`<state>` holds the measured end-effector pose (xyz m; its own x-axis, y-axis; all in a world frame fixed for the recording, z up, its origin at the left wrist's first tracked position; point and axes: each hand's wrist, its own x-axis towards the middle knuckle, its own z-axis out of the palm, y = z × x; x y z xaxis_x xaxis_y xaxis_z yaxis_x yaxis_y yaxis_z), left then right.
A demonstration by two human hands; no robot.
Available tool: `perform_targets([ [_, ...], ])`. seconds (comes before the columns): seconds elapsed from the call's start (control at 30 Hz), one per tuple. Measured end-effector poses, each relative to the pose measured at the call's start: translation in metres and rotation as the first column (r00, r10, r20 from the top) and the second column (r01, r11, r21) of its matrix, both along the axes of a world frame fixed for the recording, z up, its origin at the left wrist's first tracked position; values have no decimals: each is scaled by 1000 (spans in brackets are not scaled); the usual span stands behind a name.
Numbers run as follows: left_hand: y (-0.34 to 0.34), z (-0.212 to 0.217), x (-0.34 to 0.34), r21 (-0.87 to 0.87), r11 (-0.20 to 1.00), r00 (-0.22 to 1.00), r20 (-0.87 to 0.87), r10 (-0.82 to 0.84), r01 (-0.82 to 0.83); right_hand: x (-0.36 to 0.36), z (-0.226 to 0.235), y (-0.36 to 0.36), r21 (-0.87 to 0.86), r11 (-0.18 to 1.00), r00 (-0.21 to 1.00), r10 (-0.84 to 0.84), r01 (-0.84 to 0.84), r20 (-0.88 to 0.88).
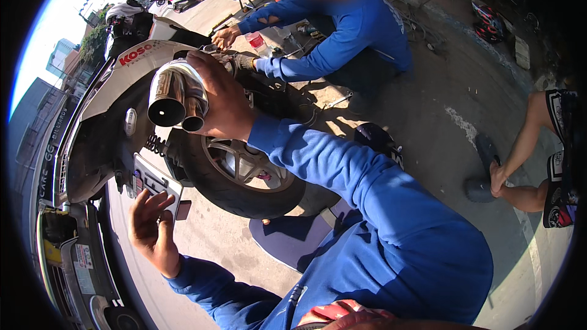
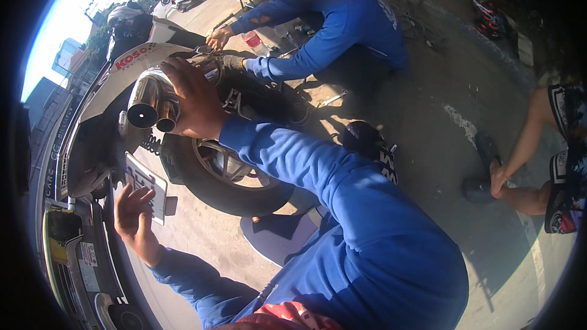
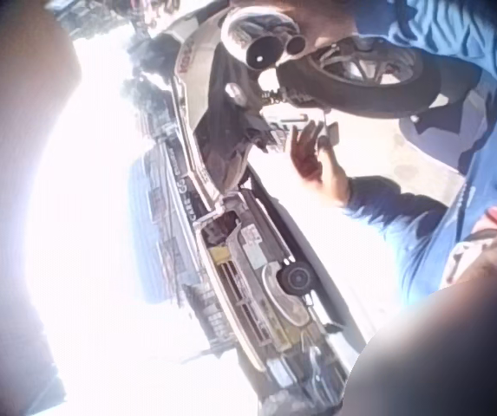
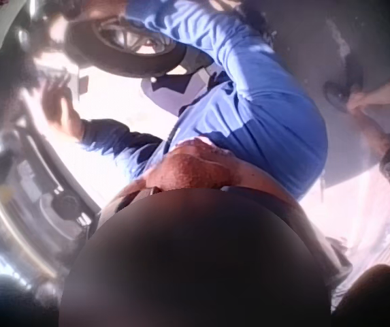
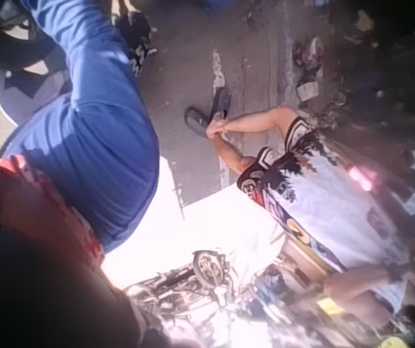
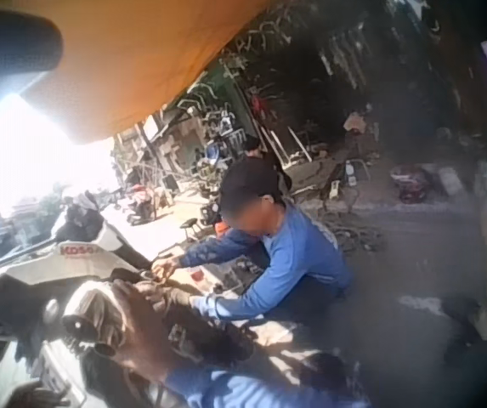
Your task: The person repeatedly positions a chrome motorcycle exhaust pipe against the rear of a white motorcycle, aligning it with the mounting points. They handle a yellow heat wrap and a metal clamp, preparing to secure the exhaust. The person does not complete the installation within the clip.
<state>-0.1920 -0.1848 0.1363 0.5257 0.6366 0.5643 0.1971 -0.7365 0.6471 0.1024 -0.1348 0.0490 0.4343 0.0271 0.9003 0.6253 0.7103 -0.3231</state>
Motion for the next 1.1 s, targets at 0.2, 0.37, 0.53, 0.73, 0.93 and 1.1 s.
perform_targets([
  [0.2, 109, 195, -106, 846, 321, 800, 188, 569, -426, -1, 2, 4, 32, 999, 1000, -15, 16, -6],
  [0.37, 226, 258, -113, 874, 415, 712, -122, 691, -253, 10, -7, -4, 20, 999, 999, -40, 41, -25],
  [0.53, 250, 229, -84, 891, 41, 200, 56, 978, -451, 38, -15, -9, 156, 983, 992, 107, -97, -61],
  [0.73, 226, 207, -64, 974, -208, 29, 206, 978, 87, 72, -2, -19, 166, 986, 1000, -7, 8, -4],
  [0.93, 211, 191, -43, 936, -154, 244, 237, 940, -316, 80, 27, -38, 147, 985, 996, -90, 88, 8],
  [1.1, 203, 190, -39, 912, -178, 257, 285, 923, -370, 92, 19, -70, 83, 966, 969, -248, 246, 9],
])
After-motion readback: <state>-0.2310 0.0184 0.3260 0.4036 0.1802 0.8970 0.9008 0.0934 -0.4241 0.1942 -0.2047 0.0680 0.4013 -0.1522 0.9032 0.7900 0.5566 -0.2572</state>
